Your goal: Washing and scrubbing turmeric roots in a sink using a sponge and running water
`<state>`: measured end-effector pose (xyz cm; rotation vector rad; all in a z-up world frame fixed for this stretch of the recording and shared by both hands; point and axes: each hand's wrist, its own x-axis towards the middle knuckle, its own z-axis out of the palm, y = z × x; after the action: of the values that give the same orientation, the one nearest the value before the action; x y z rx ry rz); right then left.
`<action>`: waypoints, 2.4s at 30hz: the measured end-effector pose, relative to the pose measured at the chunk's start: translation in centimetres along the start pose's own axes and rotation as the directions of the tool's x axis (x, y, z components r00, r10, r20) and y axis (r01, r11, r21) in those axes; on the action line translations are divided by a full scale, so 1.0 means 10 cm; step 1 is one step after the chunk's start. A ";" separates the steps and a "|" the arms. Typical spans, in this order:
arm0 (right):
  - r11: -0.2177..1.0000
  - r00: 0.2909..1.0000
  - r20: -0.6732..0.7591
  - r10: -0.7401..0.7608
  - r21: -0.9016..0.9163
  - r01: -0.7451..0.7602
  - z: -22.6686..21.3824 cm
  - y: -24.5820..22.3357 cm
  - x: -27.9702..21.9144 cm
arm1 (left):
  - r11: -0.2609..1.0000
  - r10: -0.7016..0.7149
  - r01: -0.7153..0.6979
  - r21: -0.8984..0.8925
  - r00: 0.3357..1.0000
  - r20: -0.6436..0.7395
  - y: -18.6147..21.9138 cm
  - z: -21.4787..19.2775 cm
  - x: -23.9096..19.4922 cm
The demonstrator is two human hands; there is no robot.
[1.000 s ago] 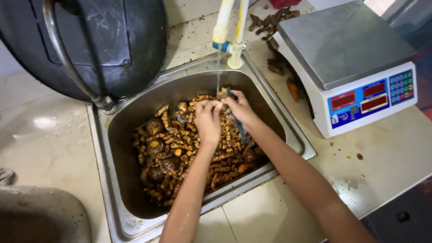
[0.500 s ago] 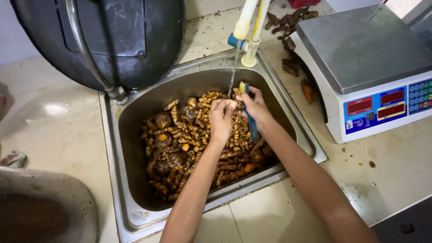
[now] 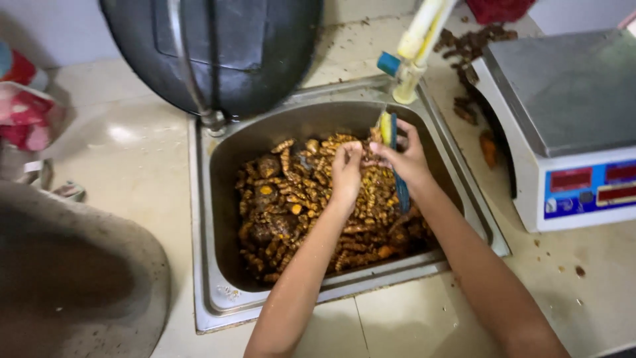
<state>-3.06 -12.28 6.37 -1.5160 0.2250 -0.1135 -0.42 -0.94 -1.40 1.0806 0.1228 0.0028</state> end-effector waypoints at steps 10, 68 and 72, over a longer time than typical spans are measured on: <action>0.886 0.903 0.145 -0.404 -0.183 0.425 0.00 0.16 0.05 | 0.969 -0.224 0.234 -0.081 0.968 0.114 0.30 -0.13 -0.03; 0.546 0.713 0.289 -0.639 -0.483 0.685 0.00 -0.06 -0.13 | 0.920 -0.342 0.352 -0.174 0.936 0.085 0.46 -0.42 0.12; 0.627 0.781 0.247 -0.574 -0.481 0.613 0.03 -0.07 -0.14 | 0.954 -0.247 0.257 -0.151 0.965 0.085 0.50 -0.36 -0.09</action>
<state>-4.35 -11.69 7.16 -2.1191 -0.3593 -0.5719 -1.41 4.53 1.43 0.8960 0.1978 -0.2492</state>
